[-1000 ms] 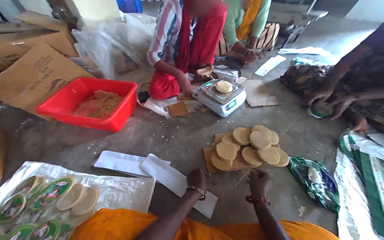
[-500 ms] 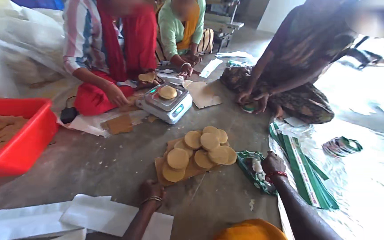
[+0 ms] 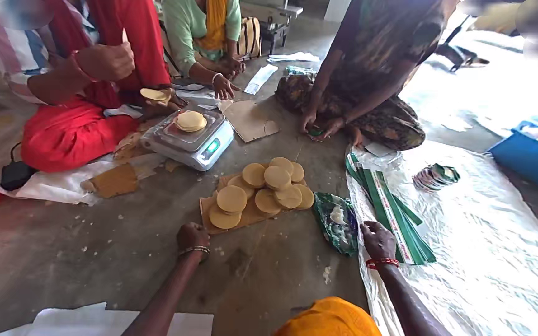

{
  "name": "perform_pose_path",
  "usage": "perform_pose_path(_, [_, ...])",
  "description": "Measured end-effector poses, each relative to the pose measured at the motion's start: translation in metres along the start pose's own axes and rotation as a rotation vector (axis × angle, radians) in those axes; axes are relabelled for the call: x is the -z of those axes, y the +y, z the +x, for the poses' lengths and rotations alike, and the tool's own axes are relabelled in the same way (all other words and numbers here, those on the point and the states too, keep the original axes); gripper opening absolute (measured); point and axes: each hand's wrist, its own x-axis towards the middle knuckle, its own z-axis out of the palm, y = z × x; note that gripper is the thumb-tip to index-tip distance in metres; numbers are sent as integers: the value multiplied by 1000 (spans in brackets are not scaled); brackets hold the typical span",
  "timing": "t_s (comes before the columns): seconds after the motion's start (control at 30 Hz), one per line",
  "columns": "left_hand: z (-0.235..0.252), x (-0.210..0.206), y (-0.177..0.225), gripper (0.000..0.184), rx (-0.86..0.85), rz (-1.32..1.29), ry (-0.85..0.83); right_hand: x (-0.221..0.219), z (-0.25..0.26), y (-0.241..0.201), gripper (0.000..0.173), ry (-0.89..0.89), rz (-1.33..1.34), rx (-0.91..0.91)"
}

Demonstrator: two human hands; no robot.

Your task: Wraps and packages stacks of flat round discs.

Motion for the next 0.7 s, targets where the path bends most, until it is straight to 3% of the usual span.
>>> perform_pose_path(0.1, [-4, 0, 8, 23, 20, -12, 4, -3, 20, -12, 34, -13, -20, 10])
perform_pose_path(0.27, [-2, -2, 0, 28, 143, -642, -35, -5, 41, -35, 34, -90, -67, -103])
perform_pose_path(0.33, [-3, -2, -2, 28, 166, -741, -50, -2, 38, -42, 34, -70, -104, -66])
perform_pose_path(0.57, [-6, -6, 1, 26, 132, -717, -113, 29, 20, -72, 36, -19, -28, 18])
perform_pose_path(0.7, [-4, -13, -2, 30, 67, -635, -88, 45, 18, -38, 36, 45, 214, -155])
